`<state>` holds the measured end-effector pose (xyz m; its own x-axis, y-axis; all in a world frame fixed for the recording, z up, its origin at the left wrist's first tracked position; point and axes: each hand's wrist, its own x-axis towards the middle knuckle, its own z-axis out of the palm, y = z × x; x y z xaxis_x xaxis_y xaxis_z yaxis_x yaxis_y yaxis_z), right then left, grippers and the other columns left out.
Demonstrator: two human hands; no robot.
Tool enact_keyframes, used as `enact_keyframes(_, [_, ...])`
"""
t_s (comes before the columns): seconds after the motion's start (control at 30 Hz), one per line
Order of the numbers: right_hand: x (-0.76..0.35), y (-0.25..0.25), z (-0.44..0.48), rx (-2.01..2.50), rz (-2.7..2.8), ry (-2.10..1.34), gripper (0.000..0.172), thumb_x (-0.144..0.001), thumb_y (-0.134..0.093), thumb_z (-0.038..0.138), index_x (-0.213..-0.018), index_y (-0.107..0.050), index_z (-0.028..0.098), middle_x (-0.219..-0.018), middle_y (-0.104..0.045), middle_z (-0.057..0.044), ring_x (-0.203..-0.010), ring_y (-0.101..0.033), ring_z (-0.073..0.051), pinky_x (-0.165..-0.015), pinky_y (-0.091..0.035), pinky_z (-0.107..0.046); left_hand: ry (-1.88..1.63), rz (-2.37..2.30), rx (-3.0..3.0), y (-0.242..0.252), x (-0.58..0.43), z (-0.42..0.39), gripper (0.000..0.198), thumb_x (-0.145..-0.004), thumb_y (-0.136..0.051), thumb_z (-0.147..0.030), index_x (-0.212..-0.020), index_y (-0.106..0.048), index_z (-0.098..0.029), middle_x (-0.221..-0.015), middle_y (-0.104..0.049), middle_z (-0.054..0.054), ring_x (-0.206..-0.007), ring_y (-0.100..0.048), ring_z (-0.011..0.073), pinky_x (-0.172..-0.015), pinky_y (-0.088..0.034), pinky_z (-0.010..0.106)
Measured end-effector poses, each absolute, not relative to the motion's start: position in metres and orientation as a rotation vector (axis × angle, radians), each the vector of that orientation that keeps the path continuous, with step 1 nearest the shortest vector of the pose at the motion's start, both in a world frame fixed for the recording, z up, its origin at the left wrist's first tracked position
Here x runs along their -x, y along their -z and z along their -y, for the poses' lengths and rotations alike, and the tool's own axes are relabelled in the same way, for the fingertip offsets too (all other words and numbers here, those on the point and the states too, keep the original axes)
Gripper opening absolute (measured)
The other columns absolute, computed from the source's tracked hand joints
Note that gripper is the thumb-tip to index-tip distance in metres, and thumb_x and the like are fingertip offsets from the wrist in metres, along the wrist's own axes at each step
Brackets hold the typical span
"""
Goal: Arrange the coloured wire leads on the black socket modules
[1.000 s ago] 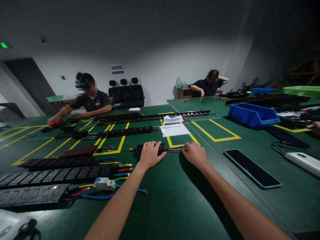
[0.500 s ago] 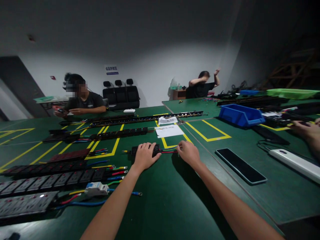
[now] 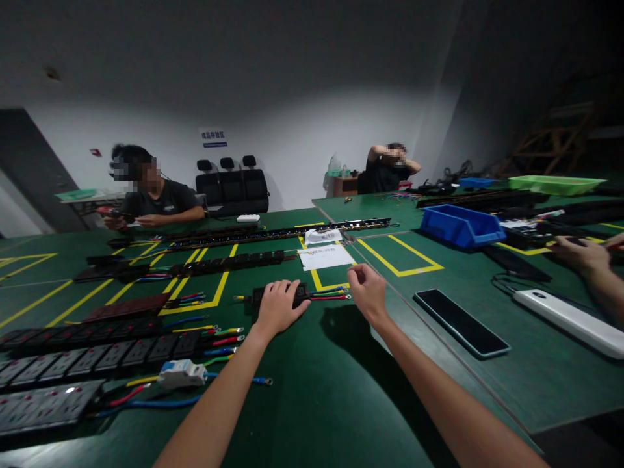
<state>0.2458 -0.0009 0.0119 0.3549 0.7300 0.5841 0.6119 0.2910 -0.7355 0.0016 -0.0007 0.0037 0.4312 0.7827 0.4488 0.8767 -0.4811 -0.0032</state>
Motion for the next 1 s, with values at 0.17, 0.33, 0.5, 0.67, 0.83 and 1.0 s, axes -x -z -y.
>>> enact_keyframes(0.17, [-0.249,-0.004,0.001,1.772,1.624,-0.056,0.021,-0.088,-0.052,0.029,-0.099,-0.068,0.020,-0.094,-0.071,-0.007,-0.086,-0.064,-0.021,-0.068,-0.039,-0.028,0.578,1.453,2.453,-0.004,-0.002,0.001,0.059,-0.095,-0.045,-0.061,-0.136,-0.056,-0.019,-0.120,-0.064,0.012,-0.112,-0.056,0.0294,-0.099,-0.039,0.046])
enact_keyframes(0.33, [-0.247,0.007,0.000,1.950,1.883,-0.058,0.021,-0.089,-0.053,0.028,-0.100,-0.070,0.021,-0.097,-0.068,-0.010,-0.089,-0.064,-0.024,-0.068,-0.040,-0.029,0.573,1.455,2.455,-0.004,-0.002,0.001,0.060,-0.095,-0.045,-0.061,-0.136,-0.055,-0.019,-0.120,-0.064,0.012,-0.112,-0.056,0.0293,-0.100,-0.039,0.046])
enact_keyframes(0.5, [-0.249,0.014,-0.009,1.715,1.779,-0.148,0.021,-0.090,-0.055,0.025,-0.102,-0.071,0.019,-0.094,-0.066,-0.007,-0.090,-0.062,-0.019,-0.078,-0.044,-0.028,0.586,1.444,2.443,-0.003,-0.002,0.002,0.059,-0.095,-0.046,-0.061,-0.135,-0.056,-0.019,-0.118,-0.064,0.012,-0.111,-0.056,0.0294,-0.100,-0.039,0.045])
enact_keyframes(0.67, [-0.247,0.015,-0.009,1.526,1.865,-0.095,0.019,-0.086,-0.067,0.028,-0.102,-0.073,0.022,-0.093,-0.058,-0.004,-0.082,-0.058,-0.018,-0.076,-0.045,-0.028,0.587,1.446,2.439,-0.002,-0.002,0.001,0.059,-0.095,-0.046,-0.061,-0.134,-0.056,-0.018,-0.119,-0.064,0.013,-0.111,-0.055,0.0295,-0.100,-0.038,0.046])
enact_keyframes(0.83, [-0.244,0.012,-0.002,1.507,1.978,0.000,0.012,-0.092,-0.064,0.030,-0.094,-0.073,0.024,-0.092,-0.050,-0.003,-0.077,-0.053,-0.015,-0.069,-0.042,-0.027,0.588,1.442,2.443,-0.003,-0.002,0.001,0.059,-0.095,-0.046,-0.061,-0.134,-0.056,-0.019,-0.119,-0.063,0.012,-0.111,-0.055,0.0292,-0.099,-0.039,0.045])
enact_keyframes(1.0, [-0.243,0.007,0.002,1.549,2.013,0.013,0.013,-0.094,-0.061,0.030,-0.094,-0.073,0.023,-0.094,-0.050,-0.003,-0.077,-0.053,-0.015,-0.069,-0.041,-0.026,0.578,1.448,2.444,-0.003,-0.003,0.002,0.059,-0.095,-0.044,-0.062,-0.135,-0.055,-0.020,-0.119,-0.063,0.012,-0.110,-0.055,0.0289,-0.099,-0.038,0.045])
